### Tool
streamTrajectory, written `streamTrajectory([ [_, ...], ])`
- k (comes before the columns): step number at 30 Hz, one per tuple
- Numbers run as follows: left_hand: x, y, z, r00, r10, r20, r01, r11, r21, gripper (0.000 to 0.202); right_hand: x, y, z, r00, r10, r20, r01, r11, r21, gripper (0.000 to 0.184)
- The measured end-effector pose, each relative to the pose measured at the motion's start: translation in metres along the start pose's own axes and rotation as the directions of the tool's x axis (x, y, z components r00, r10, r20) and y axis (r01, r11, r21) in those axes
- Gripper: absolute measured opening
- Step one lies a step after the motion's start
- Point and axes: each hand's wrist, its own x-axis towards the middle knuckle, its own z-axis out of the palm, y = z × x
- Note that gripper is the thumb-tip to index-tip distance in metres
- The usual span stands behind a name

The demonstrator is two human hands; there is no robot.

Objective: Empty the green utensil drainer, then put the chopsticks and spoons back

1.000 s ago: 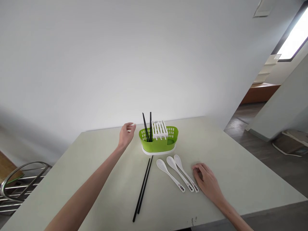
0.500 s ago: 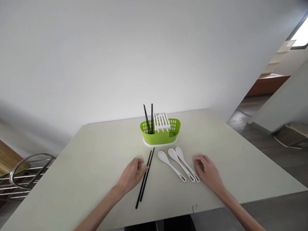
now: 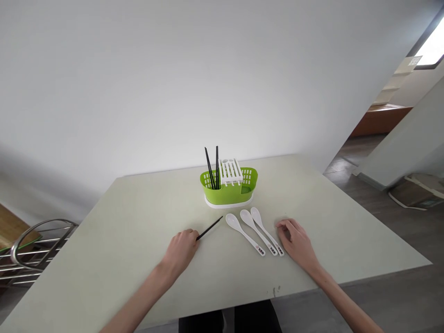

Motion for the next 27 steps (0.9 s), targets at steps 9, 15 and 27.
streamTrajectory([
  [9, -0.019, -0.033, -0.036, 0.908, -0.250, -0.336, -0.120, 0.613, -0.781, 0.037, -0.001, 0.005, 0.001, 1.000, 0.003, 0.011, -0.003, 1.000, 0.029, 0.020],
  [15, -0.023, -0.031, -0.018, 0.851, -0.365, -0.378, -0.191, 0.456, -0.869, 0.041, -0.003, 0.007, 0.001, 1.000, 0.021, 0.021, -0.021, 0.999, 0.027, 0.021],
  [27, -0.023, -0.038, 0.011, 0.828, -0.410, -0.384, -0.215, 0.400, -0.891, 0.045, -0.003, 0.010, 0.002, 0.999, 0.022, 0.025, -0.023, 0.999, 0.036, 0.024],
])
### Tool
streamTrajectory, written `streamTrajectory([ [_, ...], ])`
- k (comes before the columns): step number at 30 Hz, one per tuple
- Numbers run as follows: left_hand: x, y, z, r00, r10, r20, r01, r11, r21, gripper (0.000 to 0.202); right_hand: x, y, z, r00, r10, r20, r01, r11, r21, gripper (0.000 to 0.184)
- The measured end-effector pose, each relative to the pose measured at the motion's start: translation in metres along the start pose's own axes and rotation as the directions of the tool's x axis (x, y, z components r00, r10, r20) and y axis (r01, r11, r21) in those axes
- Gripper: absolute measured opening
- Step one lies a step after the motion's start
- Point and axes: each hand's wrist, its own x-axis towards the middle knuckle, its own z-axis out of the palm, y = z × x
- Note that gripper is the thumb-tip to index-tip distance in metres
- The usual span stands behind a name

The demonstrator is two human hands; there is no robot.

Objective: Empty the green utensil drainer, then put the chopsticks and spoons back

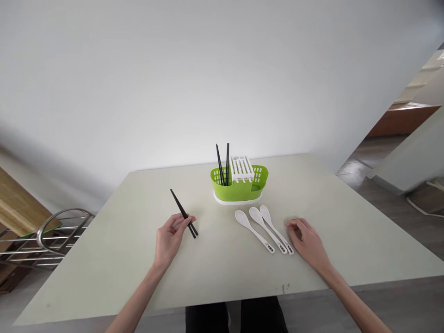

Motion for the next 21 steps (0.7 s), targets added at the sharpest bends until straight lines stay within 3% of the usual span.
streamTrajectory([
  [5, -0.009, 0.009, 0.003, 0.993, -0.099, 0.061, 0.107, 0.983, -0.149, 0.048, -0.002, -0.013, -0.006, 1.000, 0.020, 0.007, -0.020, 0.999, 0.042, 0.027],
  [8, -0.022, 0.018, 0.013, 0.974, -0.180, 0.137, 0.214, 0.927, -0.307, 0.047, -0.012, -0.053, -0.010, 0.998, -0.006, 0.056, -0.002, 0.989, 0.149, 0.029],
  [10, -0.031, 0.024, 0.025, 0.952, -0.232, 0.199, 0.295, 0.868, -0.401, 0.045, -0.021, -0.094, -0.011, 0.981, -0.056, 0.187, 0.001, 0.961, 0.278, 0.033],
  [13, -0.040, 0.035, 0.044, 0.917, -0.284, 0.279, 0.392, 0.766, -0.509, 0.043, -0.030, -0.156, -0.006, 0.884, -0.093, 0.459, -0.144, 0.878, 0.456, 0.045],
  [15, -0.041, 0.042, 0.054, 0.903, -0.300, 0.307, 0.425, 0.723, -0.544, 0.045, -0.030, -0.185, 0.001, 0.772, -0.140, 0.620, -0.278, 0.803, 0.527, 0.051],
  [17, -0.038, 0.049, 0.058, 0.901, -0.298, 0.316, 0.427, 0.736, -0.526, 0.045, -0.027, -0.199, 0.009, 0.732, -0.162, 0.662, -0.341, 0.753, 0.562, 0.058],
  [21, -0.029, 0.054, 0.048, 0.929, -0.241, 0.281, 0.337, 0.866, -0.369, 0.044, -0.021, -0.196, 0.017, 0.775, -0.111, 0.622, -0.370, 0.718, 0.589, 0.063],
])
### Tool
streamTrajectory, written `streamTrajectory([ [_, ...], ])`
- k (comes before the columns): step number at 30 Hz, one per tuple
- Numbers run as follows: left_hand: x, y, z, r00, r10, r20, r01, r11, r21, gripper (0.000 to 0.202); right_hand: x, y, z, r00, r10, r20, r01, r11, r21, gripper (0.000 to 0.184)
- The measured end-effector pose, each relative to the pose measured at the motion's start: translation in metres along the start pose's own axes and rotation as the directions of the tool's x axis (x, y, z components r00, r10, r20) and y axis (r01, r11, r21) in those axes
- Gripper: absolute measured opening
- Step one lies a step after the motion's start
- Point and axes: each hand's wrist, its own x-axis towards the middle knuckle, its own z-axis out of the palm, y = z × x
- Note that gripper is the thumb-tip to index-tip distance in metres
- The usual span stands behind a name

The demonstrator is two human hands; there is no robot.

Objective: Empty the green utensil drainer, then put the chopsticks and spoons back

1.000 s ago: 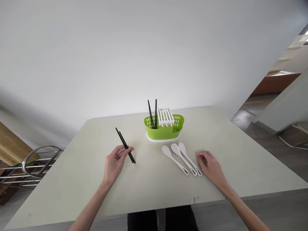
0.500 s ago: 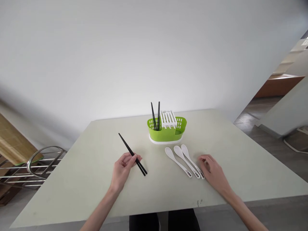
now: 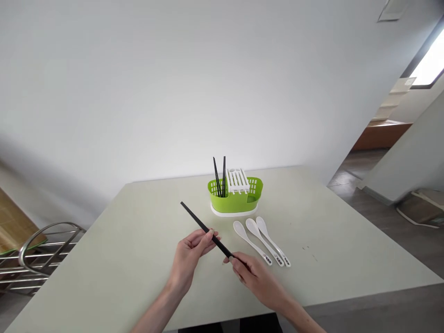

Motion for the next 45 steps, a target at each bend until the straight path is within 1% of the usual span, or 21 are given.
streamTrajectory([
  [4, 0.003, 0.002, -0.011, 0.998, 0.060, -0.009, -0.057, 0.982, 0.182, 0.047, -0.002, 0.001, -0.008, 1.000, -0.003, -0.007, 0.003, 1.000, 0.018, 0.062],
  [7, 0.010, 0.007, -0.013, 0.997, 0.073, 0.009, -0.073, 0.970, 0.231, 0.047, -0.004, -0.002, -0.013, 1.000, -0.012, -0.011, 0.012, 1.000, 0.012, 0.060],
  [8, 0.015, 0.013, -0.014, 0.996, 0.093, -0.002, -0.090, 0.970, 0.228, 0.048, -0.005, -0.002, -0.016, 0.999, -0.027, -0.021, 0.027, 1.000, 0.006, 0.059],
  [10, 0.029, 0.031, -0.015, 0.981, 0.181, -0.066, -0.163, 0.964, 0.211, 0.052, -0.007, 0.001, -0.027, 0.996, -0.061, -0.069, 0.060, 0.998, -0.007, 0.055],
  [11, 0.038, 0.043, -0.017, 0.963, 0.244, -0.115, -0.218, 0.954, 0.206, 0.054, -0.009, 0.005, -0.035, 0.991, -0.073, -0.111, 0.071, 0.997, -0.018, 0.054],
  [12, 0.048, 0.058, -0.018, 0.936, 0.316, -0.156, -0.280, 0.936, 0.213, 0.056, -0.011, 0.010, -0.045, 0.984, -0.077, -0.163, 0.072, 0.997, -0.034, 0.054],
  [14, 0.067, 0.088, -0.018, 0.877, 0.438, -0.196, -0.385, 0.887, 0.255, 0.055, -0.015, 0.024, -0.070, 0.956, -0.071, -0.285, 0.048, 0.995, -0.085, 0.054],
  [15, 0.077, 0.101, -0.017, 0.850, 0.480, -0.219, -0.419, 0.866, 0.272, 0.054, -0.016, 0.032, -0.084, 0.936, -0.070, -0.346, 0.033, 0.993, -0.111, 0.055],
  [16, 0.087, 0.113, -0.015, 0.832, 0.507, -0.224, -0.438, 0.849, 0.295, 0.052, -0.018, 0.041, -0.097, 0.909, -0.070, -0.410, 0.016, 0.991, -0.134, 0.057],
  [17, 0.096, 0.122, -0.012, 0.821, 0.527, -0.219, -0.449, 0.833, 0.323, 0.051, -0.020, 0.051, -0.110, 0.875, -0.078, -0.478, 0.001, 0.988, -0.157, 0.058],
  [19, 0.116, 0.131, -0.005, 0.817, 0.544, -0.191, -0.447, 0.807, 0.386, 0.049, -0.023, 0.070, -0.132, 0.797, -0.097, -0.596, -0.044, 0.975, -0.218, 0.057],
  [21, 0.137, 0.129, 0.002, 0.824, 0.545, -0.155, -0.426, 0.777, 0.464, 0.047, -0.025, 0.088, -0.146, 0.731, -0.127, -0.671, -0.093, 0.955, -0.282, 0.055],
  [22, 0.147, 0.125, 0.005, 0.829, 0.542, -0.138, -0.410, 0.756, 0.510, 0.046, -0.026, 0.095, -0.150, 0.706, -0.142, -0.694, -0.111, 0.945, -0.306, 0.053],
  [24, 0.166, 0.114, 0.008, 0.838, 0.536, -0.105, -0.372, 0.702, 0.608, 0.042, -0.027, 0.105, -0.153, 0.682, -0.160, -0.713, -0.128, 0.934, -0.332, 0.051],
  [27, 0.189, 0.097, 0.011, 0.862, 0.501, -0.071, -0.304, 0.625, 0.719, 0.036, -0.027, 0.111, -0.151, 0.693, -0.174, -0.700, -0.114, 0.932, -0.344, 0.050],
  [30, 0.203, 0.084, 0.010, 0.895, 0.440, -0.079, -0.228, 0.601, 0.766, 0.033, -0.024, 0.110, -0.150, 0.692, -0.190, -0.697, -0.112, 0.925, -0.363, 0.048],
  [32, 0.209, 0.079, 0.010, 0.904, 0.420, -0.081, -0.206, 0.593, 0.779, 0.032, -0.023, 0.109, -0.150, 0.686, -0.184, -0.704, -0.124, 0.924, -0.363, 0.048],
  [37, 0.219, 0.069, 0.012, 0.909, 0.414, -0.037, -0.222, 0.560, 0.798, 0.035, -0.023, 0.111, -0.152, 0.684, -0.170, -0.709, -0.136, 0.926, -0.353, 0.047],
  [42, 0.223, 0.061, 0.010, 0.891, 0.453, -0.015, -0.244, 0.508, 0.826, 0.038, -0.023, 0.109, -0.151, 0.680, -0.155, -0.716, -0.145, 0.930, -0.339, 0.048],
  [45, 0.223, 0.058, 0.007, 0.899, 0.437, -0.036, -0.227, 0.535, 0.814, 0.039, -0.024, 0.106, -0.151, 0.684, -0.149, -0.714, -0.147, 0.930, -0.335, 0.048],
])
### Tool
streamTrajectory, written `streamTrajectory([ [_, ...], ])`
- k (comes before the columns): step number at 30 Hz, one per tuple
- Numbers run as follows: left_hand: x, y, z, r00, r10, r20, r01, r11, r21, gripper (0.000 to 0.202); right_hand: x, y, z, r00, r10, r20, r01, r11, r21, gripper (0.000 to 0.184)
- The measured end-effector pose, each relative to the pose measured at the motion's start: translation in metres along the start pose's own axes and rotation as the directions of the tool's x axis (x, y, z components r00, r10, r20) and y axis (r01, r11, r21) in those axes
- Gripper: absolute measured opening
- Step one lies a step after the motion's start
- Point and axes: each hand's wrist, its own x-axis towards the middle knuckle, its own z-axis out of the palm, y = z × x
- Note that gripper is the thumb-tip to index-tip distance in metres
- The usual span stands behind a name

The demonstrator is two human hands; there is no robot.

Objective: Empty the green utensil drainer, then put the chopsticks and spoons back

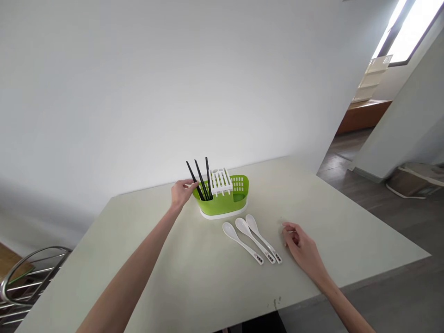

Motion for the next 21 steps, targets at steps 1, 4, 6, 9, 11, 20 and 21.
streamTrajectory([
  [1, -0.001, -0.001, 0.000, 1.000, -0.014, 0.007, 0.014, 1.000, -0.014, 0.040, 0.000, 0.000, 0.000, 1.000, 0.000, 0.001, 0.000, 1.000, -0.001, 0.048],
  [4, -0.007, -0.004, -0.003, 0.999, -0.033, 0.020, 0.035, 0.997, -0.070, 0.048, -0.001, 0.000, -0.001, 1.000, -0.003, -0.001, 0.003, 1.000, -0.003, 0.046],
  [6, -0.016, -0.010, -0.005, 0.999, -0.030, -0.025, 0.027, 0.991, -0.132, 0.052, -0.002, 0.000, -0.001, 1.000, -0.010, -0.004, 0.010, 1.000, -0.004, 0.046],
  [9, -0.038, -0.033, -0.010, 0.988, -0.077, -0.132, 0.052, 0.981, -0.189, 0.056, -0.001, 0.001, -0.001, 1.000, -0.015, -0.004, 0.015, 1.000, -0.021, 0.045],
  [11, -0.059, -0.058, -0.016, 0.981, -0.135, -0.141, 0.112, 0.981, -0.160, 0.059, 0.001, -0.001, 0.000, 0.999, -0.027, 0.021, 0.028, 0.998, -0.051, 0.043],
  [20, -0.144, -0.136, -0.054, 0.989, -0.148, -0.016, 0.148, 0.989, 0.002, 0.054, 0.007, -0.082, 0.038, 0.890, -0.360, 0.280, 0.426, 0.875, -0.231, 0.025],
  [21, -0.149, -0.137, -0.056, 0.989, -0.145, -0.012, 0.145, 0.989, -0.006, 0.054, 0.007, -0.093, 0.047, 0.869, -0.364, 0.335, 0.456, 0.852, -0.257, 0.024],
])
